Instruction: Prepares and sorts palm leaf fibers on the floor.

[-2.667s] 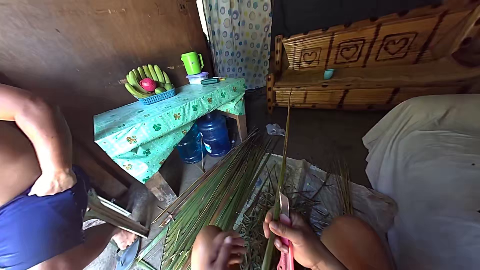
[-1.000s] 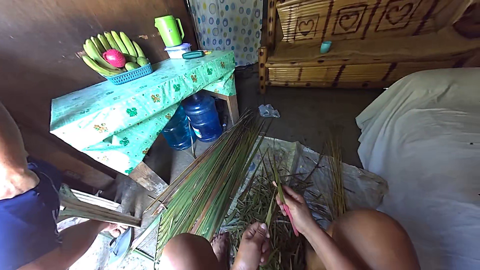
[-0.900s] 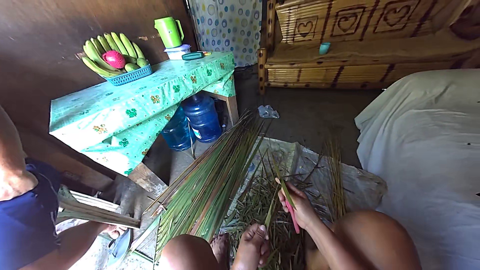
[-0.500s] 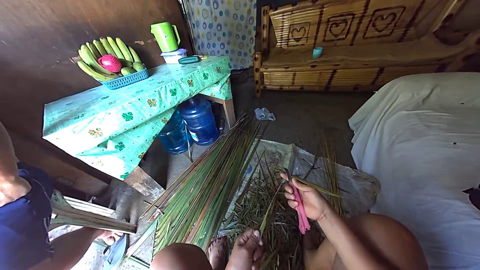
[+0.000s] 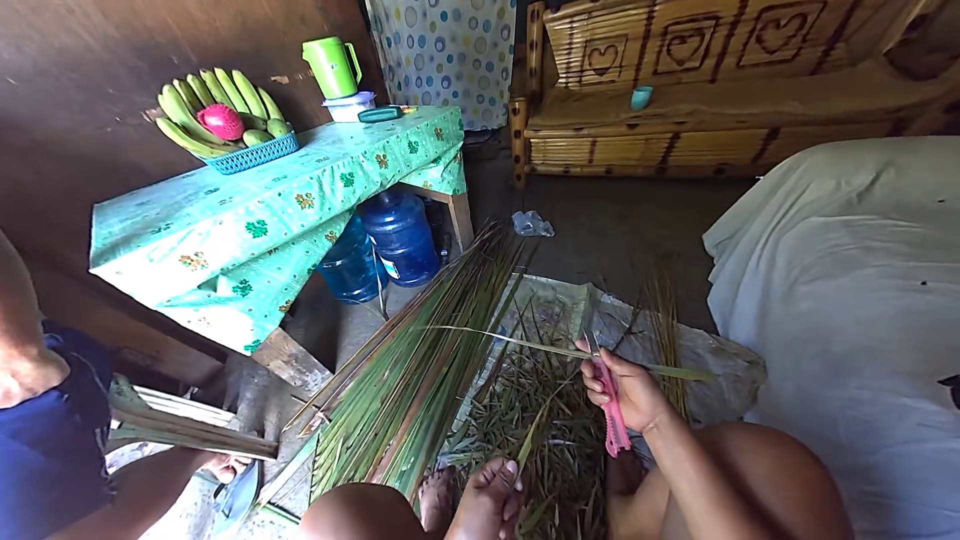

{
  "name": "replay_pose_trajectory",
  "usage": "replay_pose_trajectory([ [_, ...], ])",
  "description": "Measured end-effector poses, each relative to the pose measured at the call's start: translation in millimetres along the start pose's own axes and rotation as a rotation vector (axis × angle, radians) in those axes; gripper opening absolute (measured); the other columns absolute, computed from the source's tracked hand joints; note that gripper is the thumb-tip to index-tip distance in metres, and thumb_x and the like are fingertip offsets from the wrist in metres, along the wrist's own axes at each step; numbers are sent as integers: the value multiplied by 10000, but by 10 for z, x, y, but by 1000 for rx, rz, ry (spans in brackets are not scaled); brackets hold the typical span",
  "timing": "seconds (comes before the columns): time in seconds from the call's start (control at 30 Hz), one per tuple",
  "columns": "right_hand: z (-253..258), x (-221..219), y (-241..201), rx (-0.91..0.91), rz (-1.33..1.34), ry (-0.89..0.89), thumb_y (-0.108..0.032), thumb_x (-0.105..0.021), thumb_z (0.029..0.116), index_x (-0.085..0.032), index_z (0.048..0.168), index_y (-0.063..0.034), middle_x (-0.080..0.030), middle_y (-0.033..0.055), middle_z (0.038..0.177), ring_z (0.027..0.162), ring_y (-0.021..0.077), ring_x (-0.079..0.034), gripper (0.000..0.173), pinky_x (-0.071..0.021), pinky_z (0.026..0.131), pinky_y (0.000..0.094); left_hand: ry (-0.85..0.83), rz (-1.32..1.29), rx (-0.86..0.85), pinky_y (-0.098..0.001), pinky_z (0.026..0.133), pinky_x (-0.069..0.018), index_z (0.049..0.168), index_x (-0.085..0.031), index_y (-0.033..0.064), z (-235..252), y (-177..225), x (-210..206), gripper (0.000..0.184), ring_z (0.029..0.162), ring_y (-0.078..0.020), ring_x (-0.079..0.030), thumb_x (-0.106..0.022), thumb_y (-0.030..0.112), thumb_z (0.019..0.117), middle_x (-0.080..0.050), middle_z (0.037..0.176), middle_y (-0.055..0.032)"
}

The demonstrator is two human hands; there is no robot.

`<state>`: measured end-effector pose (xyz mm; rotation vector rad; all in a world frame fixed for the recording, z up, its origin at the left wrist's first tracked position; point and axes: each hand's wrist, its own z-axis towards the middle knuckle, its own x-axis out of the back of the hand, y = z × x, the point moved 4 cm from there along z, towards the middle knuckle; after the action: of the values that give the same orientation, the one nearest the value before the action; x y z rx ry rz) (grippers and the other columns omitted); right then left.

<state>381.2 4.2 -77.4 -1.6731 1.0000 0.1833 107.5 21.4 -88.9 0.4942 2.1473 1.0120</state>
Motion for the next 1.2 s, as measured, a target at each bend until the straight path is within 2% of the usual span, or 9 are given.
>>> replay_pose_trajectory([
  [0.13,27,125,-111,121,-145,100,-231,-228,1133,-562,1338,-49,-622,15,745,508,53,-527,432,-404,421,167,3,-15,-1,-129,391,-348,899,-561,101,-39,49,46,316,396,15,-388,-339,171,1113,-447,534,77],
  [0.33,89,488,-261,188,144,387,-307,-254,1135,-557,1222,-110,-625,5,736,464,53,-516,371,-393,385,183,53,-16,-40,-132,383,-335,896,-559,98,-53,122,152,317,387,14,-375,-336,165,1111,-430,520,75],
  [0.43,-18,303,55,-62,1,300,-294,-279,1124,-545,1125,-86,-632,19,755,442,47,-463,337,-360,378,182,89,-10,-47,-135,385,-348,910,-571,76,-30,114,135,316,390,8,-386,-349,166,1115,-439,523,63],
  [0.53,-200,63,495,-309,-159,36,-307,-278,1121,-553,1311,-74,-608,15,764,464,43,-453,407,-365,403,181,123,47,-61,-142,396,-376,923,-574,60,5,99,87,310,403,-5,-417,-350,157,1115,-466,539,49],
  [0.6,-311,-125,661,-294,-207,-229,-280,-285,1079,-500,1414,-76,-627,9,758,478,32,-490,447,-402,427,167,153,85,-61,-152,409,-411,932,-573,49,19,106,69,311,415,-19,-457,-349,160,1118,-498,550,35],
  [0.67,-410,-303,694,-214,-312,-359,-252,-379,1011,-492,1442,-60,-664,6,749,490,35,-524,486,-423,446,170,167,87,-55,-156,417,-428,929,-573,40,36,102,49,317,422,-26,-476,-351,160,1121,-518,558,23],
  [0.9,-473,-452,730,-191,-427,-376,-191,-408,1046,-612,1262,-79,-615,-25,695,506,34,-523,317,-426,460,171,136,138,-44,-170,453,-462,950,-585,34,127,84,-30,299,461,-40,-523,-372,158,1120,-551,587,17],
  [1.07,-428,-408,697,-209,-392,-303,-184,-394,1062,-589,1330,-52,-568,-24,682,490,44,-494,358,-414,445,178,119,170,-45,-169,465,-473,949,-581,36,125,72,-86,276,473,-37,-533,-382,133,1114,-559,601,23],
  [1.2,-512,-401,681,-296,-394,-426,-216,-387,1033,-588,1290,-103,-597,-24,692,490,31,-509,345,-414,444,166,149,158,-83,-168,452,-457,919,-573,36,149,53,-106,275,464,-38,-517,-397,128,1110,-553,599,14],
])
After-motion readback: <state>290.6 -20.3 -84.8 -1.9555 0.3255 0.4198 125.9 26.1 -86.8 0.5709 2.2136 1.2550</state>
